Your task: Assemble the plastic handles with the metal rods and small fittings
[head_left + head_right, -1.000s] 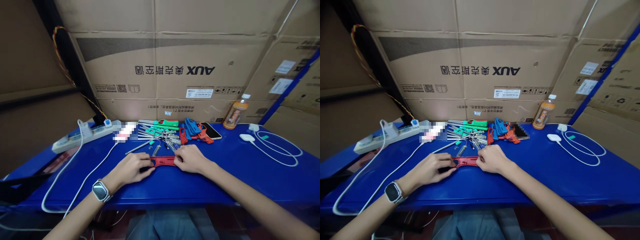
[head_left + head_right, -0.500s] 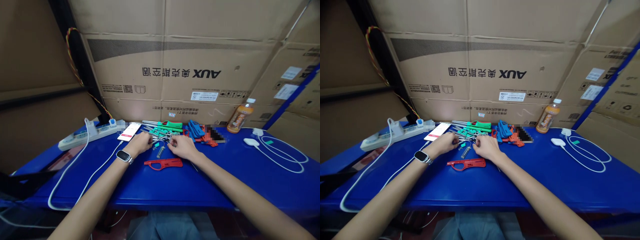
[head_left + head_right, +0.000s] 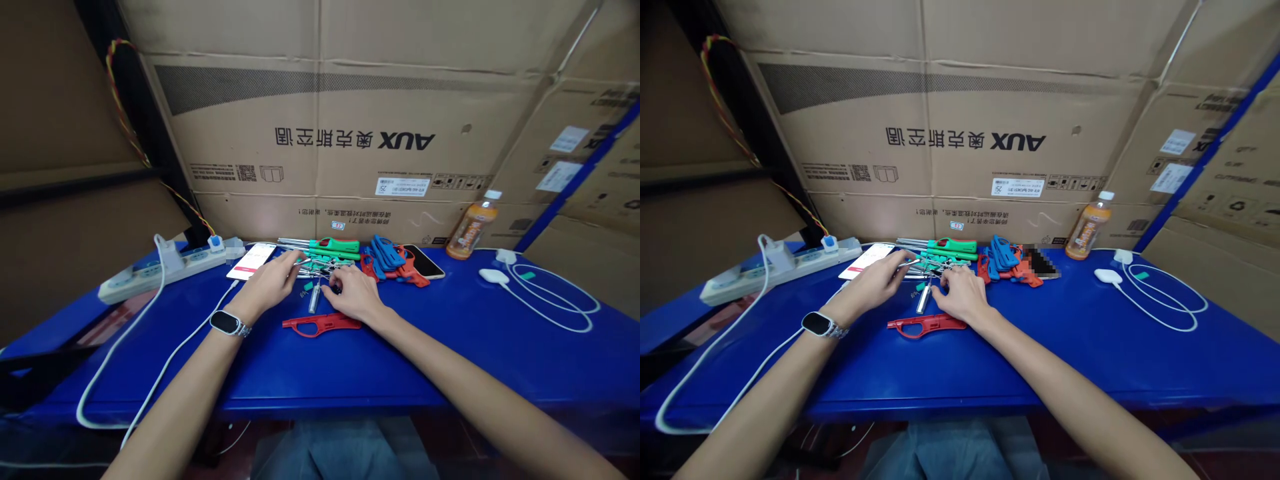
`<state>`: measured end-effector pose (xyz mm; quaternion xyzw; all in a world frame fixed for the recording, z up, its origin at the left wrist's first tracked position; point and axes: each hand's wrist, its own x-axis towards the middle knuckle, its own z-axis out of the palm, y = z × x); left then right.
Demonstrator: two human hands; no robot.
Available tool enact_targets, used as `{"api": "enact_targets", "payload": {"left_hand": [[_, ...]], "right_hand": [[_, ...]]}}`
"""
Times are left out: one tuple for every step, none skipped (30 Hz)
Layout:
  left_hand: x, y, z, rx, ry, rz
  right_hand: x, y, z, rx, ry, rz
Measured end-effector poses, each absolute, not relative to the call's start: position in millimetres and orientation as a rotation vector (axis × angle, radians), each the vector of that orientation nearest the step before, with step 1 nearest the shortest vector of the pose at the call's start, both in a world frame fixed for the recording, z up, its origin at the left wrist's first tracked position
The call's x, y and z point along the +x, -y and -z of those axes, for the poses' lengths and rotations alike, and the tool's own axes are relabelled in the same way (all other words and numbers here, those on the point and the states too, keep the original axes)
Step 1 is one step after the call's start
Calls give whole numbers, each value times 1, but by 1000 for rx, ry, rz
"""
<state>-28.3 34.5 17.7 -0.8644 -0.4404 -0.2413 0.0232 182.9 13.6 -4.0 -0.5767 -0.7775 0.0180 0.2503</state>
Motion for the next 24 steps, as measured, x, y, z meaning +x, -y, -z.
{"api": "enact_targets", "payload": {"left_hand": [[-28,-33,-18,-2658,1332,756],[-27,-32,-19,-2641,1309,752],[-26,-31,-20,-2622,1297,740],[-25,-31,-22,-2600,1293,726],[-25,-30,-23,-2575,1293,718],[-24,-29,-24,-2548,1292,718],[-23,-28,-26,-2522,1291,727],[-22,-28,-28,-2499,1287,738],[-20,-27,-29,-2481,1283,749],[-19,-26,-31,-2466,1278,759],[-17,-25,-32,-2454,1273,770],[-15,-25,-34,-2442,1268,781],[-13,-24,-35,-2428,1264,797],[-12,-23,-35,-2415,1261,814],[-10,-23,-36,-2404,1257,832],[-9,-22,-36,-2396,1252,843],[-8,-22,-36,-2391,1248,845],[-8,-22,-37,-2388,1244,837],[-8,-21,-37,-2387,1242,821],[-9,-21,-38,-2389,1241,805],[-10,-21,-39,-2393,1241,795],[-12,-20,-39,-2403,1239,795],[-13,-20,-40,-2419,1231,806],[-15,-19,-40,-2443,1216,822]], "right_hand": [[184,-15,4,-1561,2117,-43],[185,-17,4,-1555,2111,-44],[186,-18,4,-1549,2096,-52],[188,-19,4,-1539,2076,-72],[189,-19,3,-1524,2050,-104],[190,-19,2,-1506,2016,-149],[190,-18,1,-1486,1976,-202],[190,-17,1,-1468,1935,-258],[189,-15,1,-1454,1896,-313],[187,-14,1,-1444,1859,-361],[185,-13,1,-1436,1826,-402],[182,-12,2,-1425,1799,-433],[178,-12,2,-1406,1781,-454],[175,-13,3,-1377,1775,-473],[171,-14,4,-1336,1781,-496],[169,-16,4,-1281,1794,-529],[167,-18,4,-1212,1802,-573],[167,-20,4,-1138,1795,-630],[168,-22,3,-1068,1766,-697],[170,-24,2,-1012,1717,-769],[174,-26,1,-976,1659,-837],[178,-27,-1,-959,1608,-901],[183,-27,-3,-960,1570,-959],[189,-26,-5,-964,1560,-1011]]}}
